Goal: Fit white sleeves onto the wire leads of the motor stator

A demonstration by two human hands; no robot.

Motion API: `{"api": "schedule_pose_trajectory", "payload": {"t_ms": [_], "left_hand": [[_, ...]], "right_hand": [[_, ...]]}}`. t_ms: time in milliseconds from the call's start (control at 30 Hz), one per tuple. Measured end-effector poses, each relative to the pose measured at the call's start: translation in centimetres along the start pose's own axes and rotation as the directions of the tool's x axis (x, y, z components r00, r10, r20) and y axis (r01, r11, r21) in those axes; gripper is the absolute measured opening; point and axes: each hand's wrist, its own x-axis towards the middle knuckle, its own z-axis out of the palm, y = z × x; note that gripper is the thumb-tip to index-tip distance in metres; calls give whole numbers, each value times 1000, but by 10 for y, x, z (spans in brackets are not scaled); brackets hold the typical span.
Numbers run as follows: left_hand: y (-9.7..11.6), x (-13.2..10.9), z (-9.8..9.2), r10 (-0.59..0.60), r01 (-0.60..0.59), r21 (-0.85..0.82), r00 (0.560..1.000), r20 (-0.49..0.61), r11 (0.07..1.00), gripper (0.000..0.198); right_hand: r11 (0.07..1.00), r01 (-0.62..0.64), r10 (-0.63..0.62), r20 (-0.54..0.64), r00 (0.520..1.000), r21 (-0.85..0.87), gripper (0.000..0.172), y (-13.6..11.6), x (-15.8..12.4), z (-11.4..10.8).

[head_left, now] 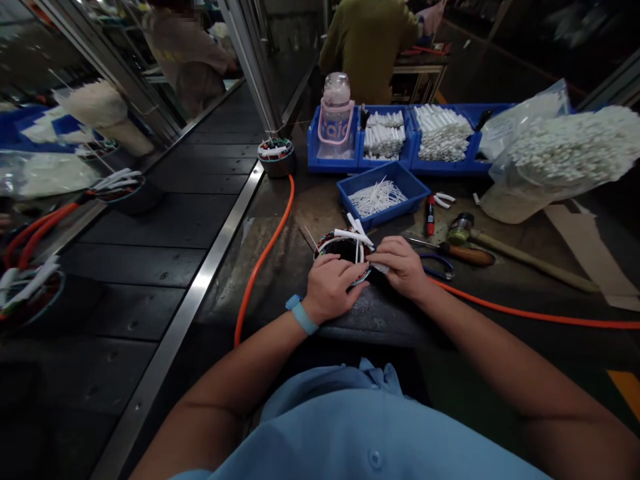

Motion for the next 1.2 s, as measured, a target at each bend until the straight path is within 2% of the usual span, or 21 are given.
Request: {"api": "schedule_pose_trajectory", "payload": {"t_ms": [133,233,267,300,333,367,400,433,467,500,600,667,733,900,967,1000,1033,1100,1167,1200], "left_hand": [[-11,5,-5,98,-99,-32,995,-33,995,21],[-20,7,-7,190,-191,-52,981,-35,980,21],[-22,7,-7,203,-204,-45,978,-41,978,21],[-23,7,-5,207,-209,-32,977,-58,977,20],[-24,7,-3,205,-207,-14,975,-84,978,19],[-24,6,-1,204,-205,4,972,-115,979,18],[-24,6,2,206,-206,18,968,-146,978,18],[-24,6,5,212,-211,29,961,-175,977,17],[-24,6,7,220,-217,35,955,-200,975,17],[-24,6,8,228,-225,38,948,-220,974,18],[-25,6,10,241,-241,32,936,-257,970,19],[-25,7,9,238,-241,23,935,-263,970,19],[-26,8,7,232,-239,5,938,-258,971,18],[-24,9,3,226,-241,-33,943,-245,970,14],[-24,8,2,216,-228,-31,950,-225,973,13],[-24,7,3,206,-216,-25,956,-209,976,13],[-24,6,3,193,-200,-18,963,-189,980,13],[-24,4,4,171,-174,-6,973,-152,985,15],[-22,0,3,165,-168,-20,979,-118,986,19],[-20,-1,2,156,-161,-39,981,-114,986,22]], "right_hand": [[999,31,-31,-17,999,-16,26,-11,-3,4],[998,38,-32,124,992,-45,25,-6,1,-17],[994,-14,25,112,993,-106,23,3,3,-32],[977,-98,109,49,993,-189,22,15,4,-52],[927,-239,212,-121,970,-291,23,30,6,-75],[814,-435,293,-373,880,-386,22,49,7,-100],[743,-529,292,-512,808,-410,28,68,7,-126],[693,-584,281,-588,758,-422,35,87,6,-152],[631,-627,276,-623,732,-456,39,105,4,-175],[514,-659,270,-626,731,-549,34,121,1,-194],[446,-603,316,-514,797,-661,5,150,-11,-227],[447,-544,327,-436,839,-711,5,157,-19,-231],[428,-530,325,-422,846,-732,7,159,-24,-229],[447,-607,355,-492,795,-657,9,160,-26,-234],[505,-658,370,-549,750,-559,6,154,-20,-238],[566,-676,371,-586,720,-472,7,148,-14,-237],[647,-670,369,-619,693,-364,10,139,-8,-234],[807,-566,327,-671,665,-168,18,107,3,-216],[904,-415,246,-678,693,-97,18,60,7,-185],[928,-365,239,-638,732,-72,17,32,5,-167]]}}
